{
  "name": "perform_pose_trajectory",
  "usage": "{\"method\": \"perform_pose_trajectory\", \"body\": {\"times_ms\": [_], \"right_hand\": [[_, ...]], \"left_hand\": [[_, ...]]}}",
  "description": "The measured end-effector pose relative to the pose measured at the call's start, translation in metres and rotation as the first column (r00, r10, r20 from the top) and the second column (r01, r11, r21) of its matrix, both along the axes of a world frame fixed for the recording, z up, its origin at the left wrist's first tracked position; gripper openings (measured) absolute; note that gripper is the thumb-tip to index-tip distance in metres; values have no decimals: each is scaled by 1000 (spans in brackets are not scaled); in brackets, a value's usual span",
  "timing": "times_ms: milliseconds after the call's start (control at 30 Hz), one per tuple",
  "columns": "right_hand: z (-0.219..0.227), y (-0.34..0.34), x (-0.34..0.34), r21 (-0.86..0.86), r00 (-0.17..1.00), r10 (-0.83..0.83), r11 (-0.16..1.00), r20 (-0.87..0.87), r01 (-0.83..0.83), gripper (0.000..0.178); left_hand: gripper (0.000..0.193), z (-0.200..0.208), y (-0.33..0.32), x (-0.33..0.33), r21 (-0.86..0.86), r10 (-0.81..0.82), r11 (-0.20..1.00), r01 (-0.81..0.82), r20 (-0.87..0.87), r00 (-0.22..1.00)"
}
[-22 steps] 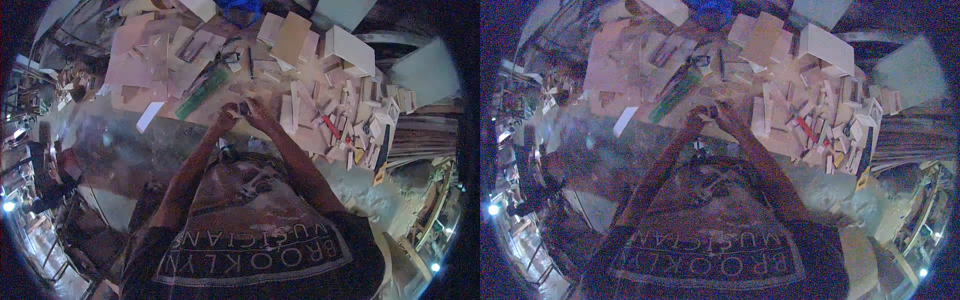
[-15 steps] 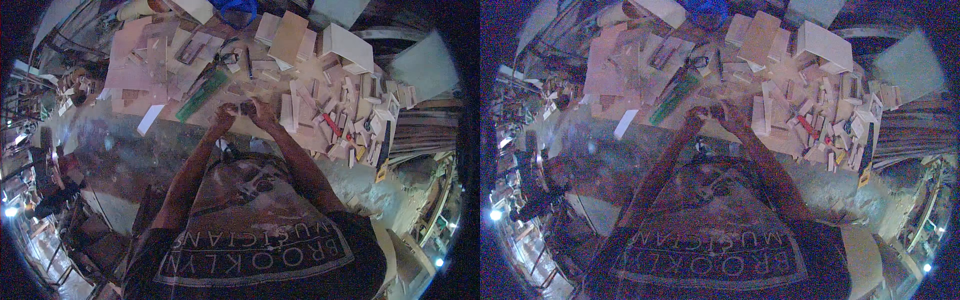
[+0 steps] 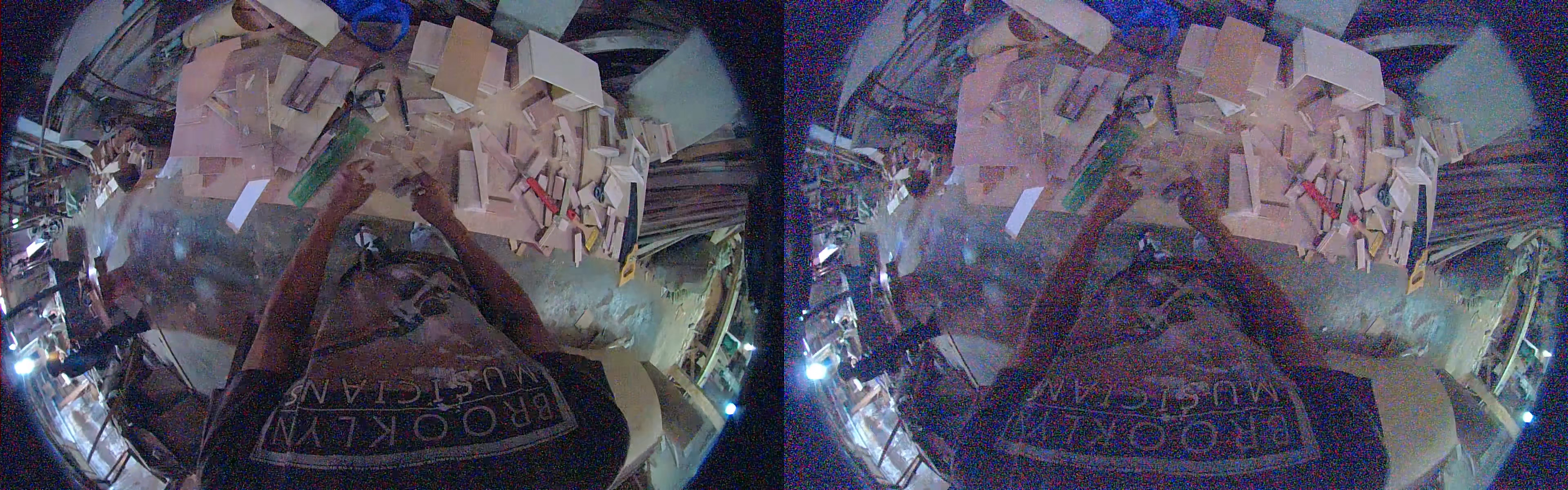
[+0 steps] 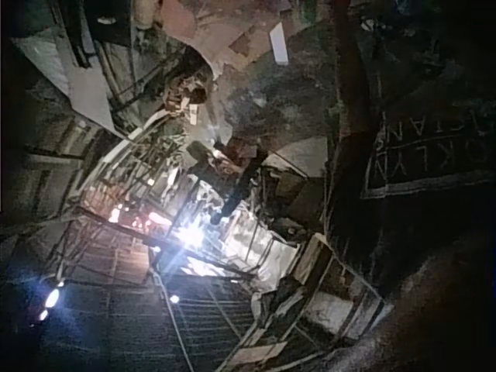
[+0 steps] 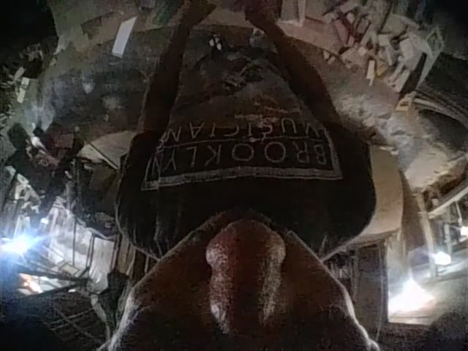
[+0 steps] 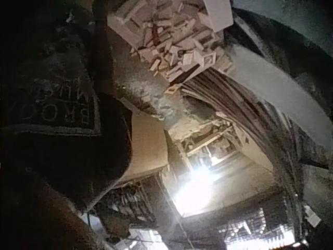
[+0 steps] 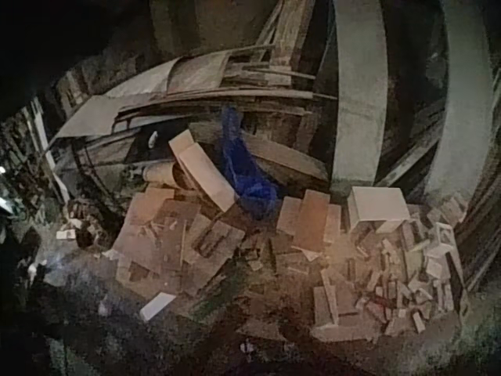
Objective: Assembling small wooden components or boxes on a workbench in a workshop.
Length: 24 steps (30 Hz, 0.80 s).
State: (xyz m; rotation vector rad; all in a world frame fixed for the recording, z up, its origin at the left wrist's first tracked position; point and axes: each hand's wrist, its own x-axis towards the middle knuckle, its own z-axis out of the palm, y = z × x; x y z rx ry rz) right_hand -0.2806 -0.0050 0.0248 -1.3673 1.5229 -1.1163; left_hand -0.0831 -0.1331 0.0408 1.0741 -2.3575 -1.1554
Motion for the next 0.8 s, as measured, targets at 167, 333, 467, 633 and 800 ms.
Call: {"method": "perform_pose_trajectory", "body": {"times_ms": [167,333,467,633,800], "right_hand": [[30,-4,23,242,955,-239,951,176,194,48],[65,-6,29,429,968,-90,903,233,-19,39],[-22,17,7,340,986,9,938,164,-66,33],[65,-7,16,498,988,7,864,-155,72,44],[72,-24,12,69,927,137,990,-350,-121,46]], "left_hand": [[59,14,20,-3,-54,-72,995,78,108,992],[61,2,25,1,-151,-124,975,160,225,966],[62,-13,30,-15,-296,-146,933,205,208,967],[56,-11,25,-15,-134,-159,967,217,350,923],[54,-49,16,0,-382,-99,909,164,185,978]]}}
